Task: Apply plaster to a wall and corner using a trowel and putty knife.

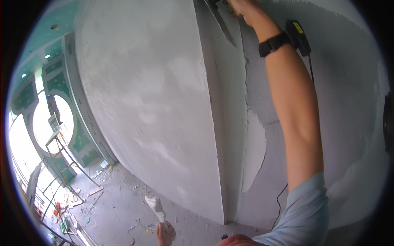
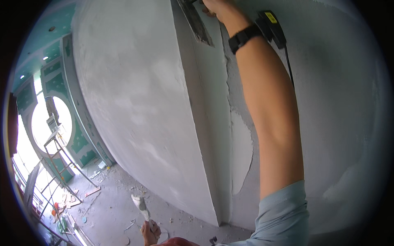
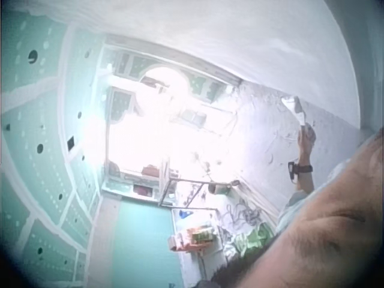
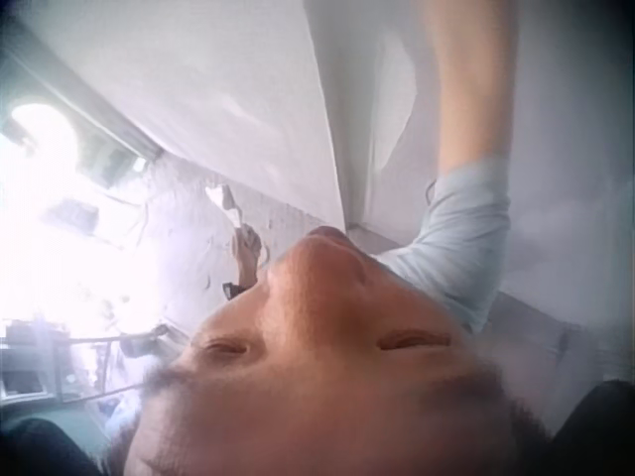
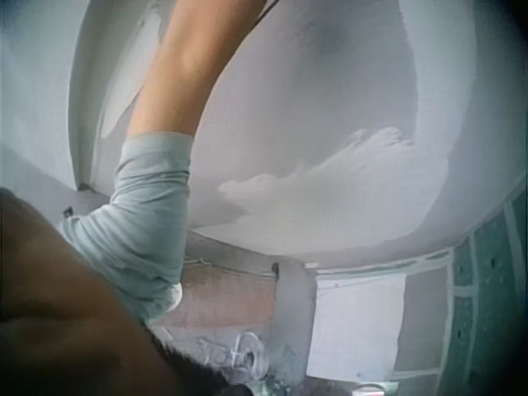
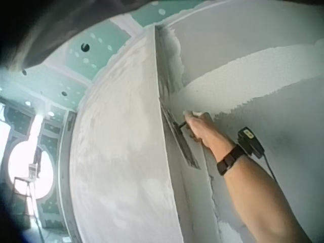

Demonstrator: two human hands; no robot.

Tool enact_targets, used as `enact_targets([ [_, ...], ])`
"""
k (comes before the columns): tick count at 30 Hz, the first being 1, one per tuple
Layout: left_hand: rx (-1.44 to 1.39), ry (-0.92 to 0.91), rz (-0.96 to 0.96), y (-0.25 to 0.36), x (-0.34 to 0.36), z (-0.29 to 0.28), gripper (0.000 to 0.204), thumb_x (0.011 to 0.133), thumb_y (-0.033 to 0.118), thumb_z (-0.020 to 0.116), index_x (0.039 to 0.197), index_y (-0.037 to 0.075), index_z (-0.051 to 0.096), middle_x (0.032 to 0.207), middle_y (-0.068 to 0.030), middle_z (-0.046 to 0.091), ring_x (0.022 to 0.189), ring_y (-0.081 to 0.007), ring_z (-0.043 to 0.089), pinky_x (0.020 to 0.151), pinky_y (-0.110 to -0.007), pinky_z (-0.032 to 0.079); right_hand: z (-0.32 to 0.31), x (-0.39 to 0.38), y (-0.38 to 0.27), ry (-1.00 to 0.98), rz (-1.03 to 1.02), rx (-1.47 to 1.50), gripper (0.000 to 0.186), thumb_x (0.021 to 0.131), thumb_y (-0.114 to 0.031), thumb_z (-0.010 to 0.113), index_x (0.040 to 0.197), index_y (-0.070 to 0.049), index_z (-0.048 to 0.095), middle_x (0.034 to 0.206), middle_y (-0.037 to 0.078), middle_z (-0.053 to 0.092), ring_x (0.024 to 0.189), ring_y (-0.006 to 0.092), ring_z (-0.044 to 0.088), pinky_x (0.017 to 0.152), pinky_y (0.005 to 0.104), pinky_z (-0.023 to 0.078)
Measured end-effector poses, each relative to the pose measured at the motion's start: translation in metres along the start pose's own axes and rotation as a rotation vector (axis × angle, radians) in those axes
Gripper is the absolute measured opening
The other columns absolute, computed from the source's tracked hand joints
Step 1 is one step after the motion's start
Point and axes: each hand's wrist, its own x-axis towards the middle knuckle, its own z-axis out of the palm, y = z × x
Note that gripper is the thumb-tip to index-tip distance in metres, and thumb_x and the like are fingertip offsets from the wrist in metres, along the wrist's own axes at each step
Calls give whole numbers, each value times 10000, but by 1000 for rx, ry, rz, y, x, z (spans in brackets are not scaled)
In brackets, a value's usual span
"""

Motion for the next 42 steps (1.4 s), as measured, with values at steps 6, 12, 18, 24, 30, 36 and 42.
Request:
enact_targets([
  [6,316,-396,112,21,-11,28,330,913,367,385,837,58,474,560,-11,391,440,-113,363,387,-233,285,4,-81,87,-19,-54,37,650,784,-496,576,1227,-32,473,841,61,600,501,76,486,432,223,406],
  [12,387,-499,97,29,-24,38,357,902,408,407,841,62,472,543,-3,370,397,-101,333,345,-227,251,6,-208,152,36,-190,-60,488,867,-307,500,1199,48,453,897,222,617,821,246,619,694,304,466],
  [18,477,-462,107,29,-35,40,381,897,422,410,828,54,479,532,-3,381,396,-95,340,344,-219,257,18,-333,212,-82,75,33,482,888,-290,479,1238,36,416,1135,224,530,1047,275,534,867,312,416],
  [24,494,-485,101,33,-55,49,353,907,389,393,827,56,480,545,-1,396,425,-103,369,368,-218,274,33,-444,270,-89,215,32,480,889,-297,474,1225,41,422,1129,232,527,1057,299,524,875,325,411],
  [30,558,-448,63,30,-71,60,388,908,418,379,825,51,476,550,0,403,419,-94,369,354,-213,266,23,-552,308,-165,377,-16,476,883,-314,475,1208,32,437,1130,207,537,1054,330,524,879,348,417],
  [36,704,-497,50,12,-65,74,393,909,407,394,866,28,488,578,3,410,456,-73,363,405,-208,300,-32,-562,271,-195,1057,246,496,863,-359,516,1161,34,461,947,127,571,923,176,548,789,278,447],
  [42,823,-845,-139,-45,-53,121,369,916,374,392,881,19,489,642,8,425,518,-59,364,455,-203,310,-44,-489,215,-124,785,881,591,832,-389,558,1210,37,399,789,57,541,560,81,480,464,222,399],
])
